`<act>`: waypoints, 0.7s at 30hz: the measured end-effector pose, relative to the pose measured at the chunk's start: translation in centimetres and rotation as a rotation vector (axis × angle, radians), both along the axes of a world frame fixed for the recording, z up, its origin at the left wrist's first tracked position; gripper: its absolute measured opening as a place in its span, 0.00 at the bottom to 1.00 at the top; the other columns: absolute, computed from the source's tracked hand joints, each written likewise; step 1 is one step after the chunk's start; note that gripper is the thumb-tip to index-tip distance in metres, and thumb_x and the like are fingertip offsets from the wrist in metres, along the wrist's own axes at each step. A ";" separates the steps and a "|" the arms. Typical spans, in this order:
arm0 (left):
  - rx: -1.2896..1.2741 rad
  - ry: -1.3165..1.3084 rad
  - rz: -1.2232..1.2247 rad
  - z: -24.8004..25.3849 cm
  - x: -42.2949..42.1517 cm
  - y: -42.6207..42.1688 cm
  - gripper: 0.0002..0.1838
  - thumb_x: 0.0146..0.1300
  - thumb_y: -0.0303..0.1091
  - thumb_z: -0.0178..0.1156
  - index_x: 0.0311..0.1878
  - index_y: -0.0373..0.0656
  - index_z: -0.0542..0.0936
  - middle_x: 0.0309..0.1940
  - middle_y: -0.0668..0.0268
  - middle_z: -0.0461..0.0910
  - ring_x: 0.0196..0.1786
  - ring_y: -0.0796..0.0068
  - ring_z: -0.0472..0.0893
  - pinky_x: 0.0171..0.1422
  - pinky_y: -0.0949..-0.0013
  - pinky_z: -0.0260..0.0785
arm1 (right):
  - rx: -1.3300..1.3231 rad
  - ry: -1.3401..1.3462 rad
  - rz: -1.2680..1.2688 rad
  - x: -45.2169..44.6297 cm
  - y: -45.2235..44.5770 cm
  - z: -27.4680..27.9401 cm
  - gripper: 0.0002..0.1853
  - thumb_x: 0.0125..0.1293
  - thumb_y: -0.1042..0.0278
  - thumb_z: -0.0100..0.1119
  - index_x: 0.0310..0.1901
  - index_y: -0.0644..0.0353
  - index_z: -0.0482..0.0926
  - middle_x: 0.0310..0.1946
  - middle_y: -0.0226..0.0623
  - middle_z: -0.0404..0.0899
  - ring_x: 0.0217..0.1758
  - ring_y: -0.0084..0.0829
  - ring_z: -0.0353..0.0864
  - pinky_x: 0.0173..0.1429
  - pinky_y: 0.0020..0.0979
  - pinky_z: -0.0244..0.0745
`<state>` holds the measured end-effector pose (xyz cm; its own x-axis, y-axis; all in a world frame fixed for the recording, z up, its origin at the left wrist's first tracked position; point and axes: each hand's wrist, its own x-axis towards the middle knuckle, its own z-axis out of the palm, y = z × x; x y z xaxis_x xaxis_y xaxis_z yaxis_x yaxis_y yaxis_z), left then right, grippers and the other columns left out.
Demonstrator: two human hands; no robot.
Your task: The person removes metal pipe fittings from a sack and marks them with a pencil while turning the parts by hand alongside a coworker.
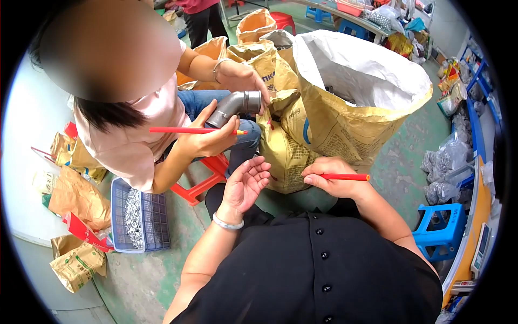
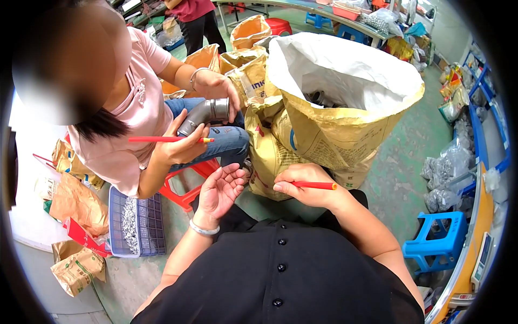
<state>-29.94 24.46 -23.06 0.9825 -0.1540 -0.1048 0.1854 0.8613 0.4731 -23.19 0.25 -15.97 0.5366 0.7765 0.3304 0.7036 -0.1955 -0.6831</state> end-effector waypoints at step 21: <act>0.049 0.029 0.007 -0.1 0.2 0.1 0.19 0.65 0.39 0.50 0.51 0.34 0.72 0.43 0.56 0.77 0.42 0.68 0.78 0.47 0.68 0.72 | -0.021 0.010 0.003 0.0 0.0 0.4 0.09 0.58 0.64 0.60 0.30 0.62 0.79 0.24 0.40 0.77 0.28 0.39 0.77 0.33 0.34 0.72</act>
<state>-29.78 24.59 -23.20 0.9799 -0.1412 -0.1408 0.1940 0.8383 0.5096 -23.16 0.23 -15.59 0.5378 0.7847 0.3082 0.6970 -0.2082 -0.6861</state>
